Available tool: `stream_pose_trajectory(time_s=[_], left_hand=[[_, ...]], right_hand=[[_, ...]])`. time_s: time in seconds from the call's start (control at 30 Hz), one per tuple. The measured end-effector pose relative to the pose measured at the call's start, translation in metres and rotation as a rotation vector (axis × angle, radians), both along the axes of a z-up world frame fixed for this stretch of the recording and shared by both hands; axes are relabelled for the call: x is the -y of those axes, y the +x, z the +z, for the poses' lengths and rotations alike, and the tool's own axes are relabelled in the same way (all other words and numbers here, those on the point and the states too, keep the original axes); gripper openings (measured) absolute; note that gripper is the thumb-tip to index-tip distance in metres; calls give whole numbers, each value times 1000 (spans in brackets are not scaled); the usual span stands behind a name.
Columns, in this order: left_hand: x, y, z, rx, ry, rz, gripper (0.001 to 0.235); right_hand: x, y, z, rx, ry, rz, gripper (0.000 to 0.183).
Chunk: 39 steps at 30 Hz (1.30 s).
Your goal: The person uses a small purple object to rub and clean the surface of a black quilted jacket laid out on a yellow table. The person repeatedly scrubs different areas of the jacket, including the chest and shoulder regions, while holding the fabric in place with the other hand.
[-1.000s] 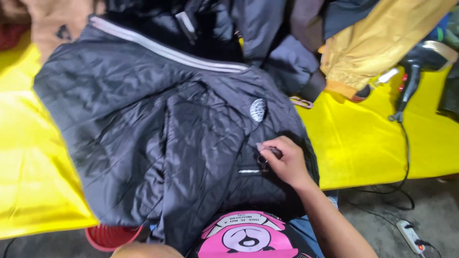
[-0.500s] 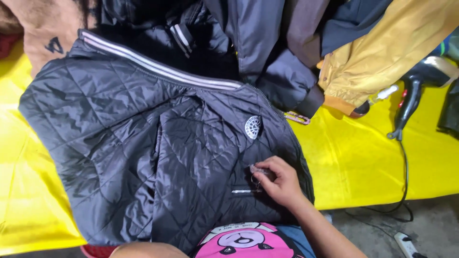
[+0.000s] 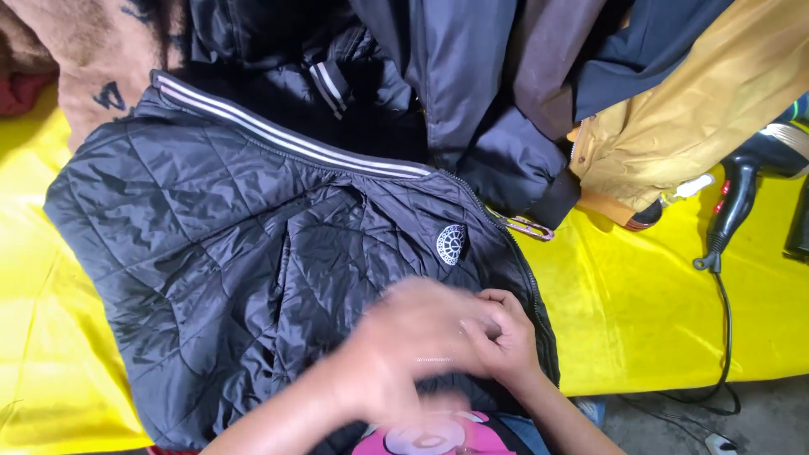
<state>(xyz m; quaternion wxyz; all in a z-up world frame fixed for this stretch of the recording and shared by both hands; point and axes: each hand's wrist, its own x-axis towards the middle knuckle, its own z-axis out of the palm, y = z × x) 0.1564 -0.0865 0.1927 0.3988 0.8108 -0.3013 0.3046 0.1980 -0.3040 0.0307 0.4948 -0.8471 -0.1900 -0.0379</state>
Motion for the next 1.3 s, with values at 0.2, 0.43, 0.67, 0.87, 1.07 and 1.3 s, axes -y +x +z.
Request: stream_pose_trajectory(time_s=[0.2,0.43,0.67,0.87,1.07,1.3], left_hand=[[-62,-1,-151,-369,-509,357,2],[-97,-4,-201,-675,-1055,236,11],[-94,-10,-188,-708,-869,200,12],[-93,-11,-185,-754,-842,256,13],[-93,-12,-187,-720,-836,252,14],[-93,-13,-188,-732,-823,239,15]], right_hand=[[-2,2,2,119,69,105,16],[5,3,2,75,94,73,29],[90,63,36,271,-51,-254,19],[169,136,80,291,-44,-603,19],[217,201,42,89,-281,-695,19],[231,254,6,307,-535,-471,18]])
